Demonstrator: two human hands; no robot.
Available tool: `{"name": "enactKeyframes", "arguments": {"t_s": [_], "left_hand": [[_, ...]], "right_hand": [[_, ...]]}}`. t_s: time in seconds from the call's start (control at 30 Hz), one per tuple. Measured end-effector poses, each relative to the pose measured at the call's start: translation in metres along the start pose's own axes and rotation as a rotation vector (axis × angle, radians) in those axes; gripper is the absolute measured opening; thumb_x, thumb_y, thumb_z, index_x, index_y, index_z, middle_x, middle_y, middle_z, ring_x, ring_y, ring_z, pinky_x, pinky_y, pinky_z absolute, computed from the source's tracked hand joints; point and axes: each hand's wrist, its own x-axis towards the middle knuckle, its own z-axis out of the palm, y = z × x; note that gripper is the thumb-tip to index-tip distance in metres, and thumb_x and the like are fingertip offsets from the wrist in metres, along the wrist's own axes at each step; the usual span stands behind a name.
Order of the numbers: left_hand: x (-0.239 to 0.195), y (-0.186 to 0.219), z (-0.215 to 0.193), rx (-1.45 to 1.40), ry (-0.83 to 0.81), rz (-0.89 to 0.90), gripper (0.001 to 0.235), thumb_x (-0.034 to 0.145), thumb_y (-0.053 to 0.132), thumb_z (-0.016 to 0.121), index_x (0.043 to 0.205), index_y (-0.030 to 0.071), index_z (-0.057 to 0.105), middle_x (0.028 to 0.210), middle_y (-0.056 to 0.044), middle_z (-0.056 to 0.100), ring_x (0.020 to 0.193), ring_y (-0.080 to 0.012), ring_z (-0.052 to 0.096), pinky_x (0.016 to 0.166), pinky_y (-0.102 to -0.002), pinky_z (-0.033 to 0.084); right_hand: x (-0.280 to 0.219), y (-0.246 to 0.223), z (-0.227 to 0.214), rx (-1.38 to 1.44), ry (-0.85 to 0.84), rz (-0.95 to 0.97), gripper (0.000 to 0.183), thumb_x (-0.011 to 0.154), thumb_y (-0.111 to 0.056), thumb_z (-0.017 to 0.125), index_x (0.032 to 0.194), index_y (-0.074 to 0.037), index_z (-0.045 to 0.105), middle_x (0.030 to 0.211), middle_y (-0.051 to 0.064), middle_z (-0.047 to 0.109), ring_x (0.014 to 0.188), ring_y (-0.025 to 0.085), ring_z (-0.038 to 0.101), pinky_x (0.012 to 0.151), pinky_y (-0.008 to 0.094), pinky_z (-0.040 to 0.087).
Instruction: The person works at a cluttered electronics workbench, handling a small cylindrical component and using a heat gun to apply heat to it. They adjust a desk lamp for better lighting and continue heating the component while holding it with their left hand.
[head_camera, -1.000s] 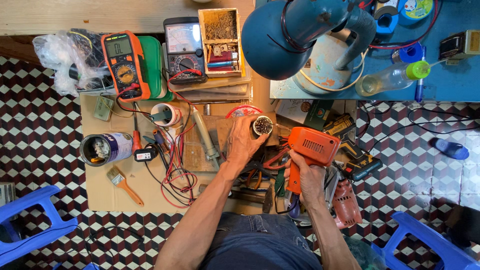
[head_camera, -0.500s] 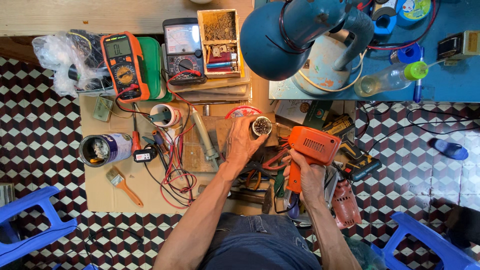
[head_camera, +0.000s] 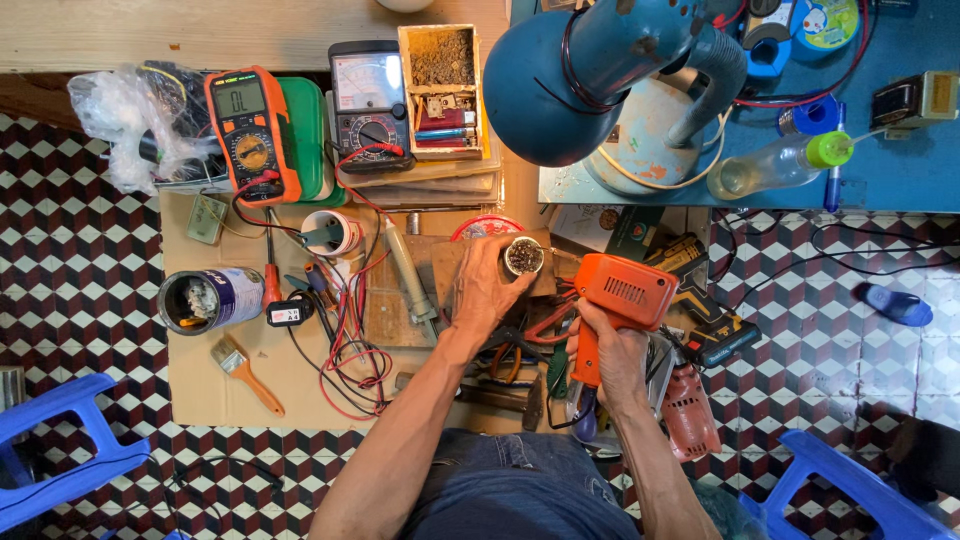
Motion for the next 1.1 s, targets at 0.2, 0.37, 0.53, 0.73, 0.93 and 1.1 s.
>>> {"name": "enactKeyframes", "arguments": {"t_s": [0.2, 0.37, 0.53, 0.73, 0.93, 1.1], "left_hand": [[-0.001, 0.002, 0.000, -0.013, -0.003, -0.021, 0.058, 0.075, 0.022, 0.087, 0.126, 0.009, 0.064, 0.122, -0.012, 0.063, 0.117, -0.0319, 0.061, 0.102, -0.042, 0.049], [-0.001, 0.000, 0.002, -0.010, 0.004, -0.024, 0.057, 0.075, 0.022, 0.086, 0.126, 0.008, 0.064, 0.122, -0.012, 0.063, 0.116, -0.0322, 0.060, 0.102, -0.043, 0.049], [-0.002, -0.003, 0.005, -0.009, 0.035, 0.018, 0.057, 0.075, 0.022, 0.086, 0.125, 0.008, 0.064, 0.122, -0.011, 0.064, 0.116, -0.0318, 0.061, 0.103, -0.043, 0.048], [-0.003, -0.005, 0.006, -0.001, 0.011, -0.027, 0.057, 0.075, 0.021, 0.087, 0.125, 0.008, 0.064, 0.123, -0.012, 0.063, 0.116, -0.0320, 0.060, 0.102, -0.043, 0.049], [-0.003, -0.006, 0.006, 0.001, 0.017, 0.016, 0.056, 0.076, 0.021, 0.087, 0.125, 0.009, 0.063, 0.123, -0.012, 0.063, 0.118, -0.0320, 0.059, 0.104, -0.044, 0.048], [-0.002, -0.004, 0.006, -0.007, 0.016, -0.006, 0.056, 0.076, 0.021, 0.086, 0.125, 0.009, 0.063, 0.122, -0.012, 0.063, 0.118, -0.0320, 0.059, 0.103, -0.044, 0.048]], "right_hand": [[0.002, 0.000, 0.001, -0.003, -0.011, -0.005, 0.025, 0.090, -0.022, 0.072, 0.105, -0.002, 0.067, 0.073, 0.009, 0.068, 0.051, 0.014, 0.065, 0.046, 0.028, 0.055], [0.001, 0.002, 0.000, -0.014, -0.006, -0.014, 0.026, 0.090, -0.022, 0.071, 0.107, -0.002, 0.067, 0.080, 0.012, 0.071, 0.052, 0.014, 0.065, 0.046, 0.029, 0.056], [-0.002, 0.002, 0.001, 0.014, -0.003, -0.001, 0.028, 0.089, -0.022, 0.070, 0.109, -0.002, 0.066, 0.086, 0.015, 0.073, 0.053, 0.014, 0.066, 0.046, 0.029, 0.056], [-0.005, -0.001, 0.002, -0.006, -0.006, -0.019, 0.029, 0.089, -0.023, 0.071, 0.108, -0.001, 0.066, 0.082, 0.012, 0.072, 0.053, 0.014, 0.067, 0.045, 0.029, 0.057], [-0.002, -0.002, 0.007, -0.013, -0.032, -0.006, 0.030, 0.089, -0.023, 0.072, 0.107, -0.001, 0.067, 0.075, 0.008, 0.068, 0.054, 0.014, 0.065, 0.047, 0.028, 0.056], [0.002, 0.000, 0.011, -0.045, -0.041, 0.017, 0.032, 0.089, -0.025, 0.072, 0.109, -0.001, 0.069, 0.075, 0.008, 0.067, 0.054, 0.014, 0.065, 0.048, 0.027, 0.056]]}}
